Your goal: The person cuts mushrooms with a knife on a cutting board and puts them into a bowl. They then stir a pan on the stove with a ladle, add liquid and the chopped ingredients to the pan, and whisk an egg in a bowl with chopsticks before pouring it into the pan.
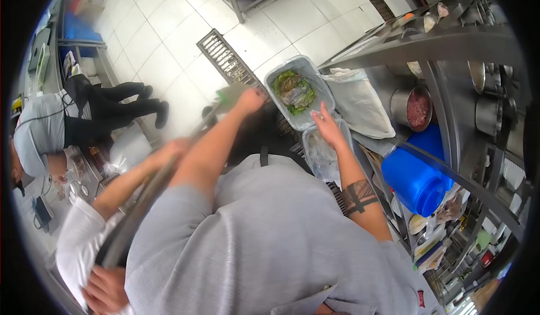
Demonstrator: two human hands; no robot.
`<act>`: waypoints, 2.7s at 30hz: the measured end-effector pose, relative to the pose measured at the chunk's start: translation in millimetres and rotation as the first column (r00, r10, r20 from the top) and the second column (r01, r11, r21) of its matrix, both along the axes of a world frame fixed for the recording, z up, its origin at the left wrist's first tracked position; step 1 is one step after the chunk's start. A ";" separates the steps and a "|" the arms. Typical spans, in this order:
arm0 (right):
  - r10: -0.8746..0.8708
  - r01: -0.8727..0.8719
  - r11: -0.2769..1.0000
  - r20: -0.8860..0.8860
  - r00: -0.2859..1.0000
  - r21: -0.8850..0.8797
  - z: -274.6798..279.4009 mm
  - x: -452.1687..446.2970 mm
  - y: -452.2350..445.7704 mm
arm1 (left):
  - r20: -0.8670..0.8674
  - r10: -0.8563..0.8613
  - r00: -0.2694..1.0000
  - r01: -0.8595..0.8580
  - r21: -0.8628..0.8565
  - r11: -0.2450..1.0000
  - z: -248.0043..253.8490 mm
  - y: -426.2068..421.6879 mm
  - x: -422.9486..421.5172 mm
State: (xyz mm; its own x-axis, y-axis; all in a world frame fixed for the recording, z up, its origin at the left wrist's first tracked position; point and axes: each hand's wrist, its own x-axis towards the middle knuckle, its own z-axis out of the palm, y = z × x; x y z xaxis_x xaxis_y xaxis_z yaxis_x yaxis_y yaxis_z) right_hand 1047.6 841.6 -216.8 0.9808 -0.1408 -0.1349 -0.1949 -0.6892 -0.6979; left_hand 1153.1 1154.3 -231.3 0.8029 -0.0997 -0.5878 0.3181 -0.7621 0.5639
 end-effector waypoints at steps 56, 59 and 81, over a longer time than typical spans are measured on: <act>-0.598 0.455 0.774 0.276 0.752 0.440 202.1 209.6 -28.4 | 0.588 -0.670 0.454 0.890 -0.330 0.314 -204.2 -760.1 269.7; -0.560 0.424 0.803 0.283 0.779 0.420 204.7 204.8 -34.1 | 0.636 -0.654 0.409 0.912 -0.277 0.302 -192.1 -747.8 281.9; -0.492 0.417 0.861 0.264 0.830 0.293 191.2 201.7 -38.2 | 0.621 -0.225 0.751 0.660 -0.722 0.207 -144.1 -711.5 317.7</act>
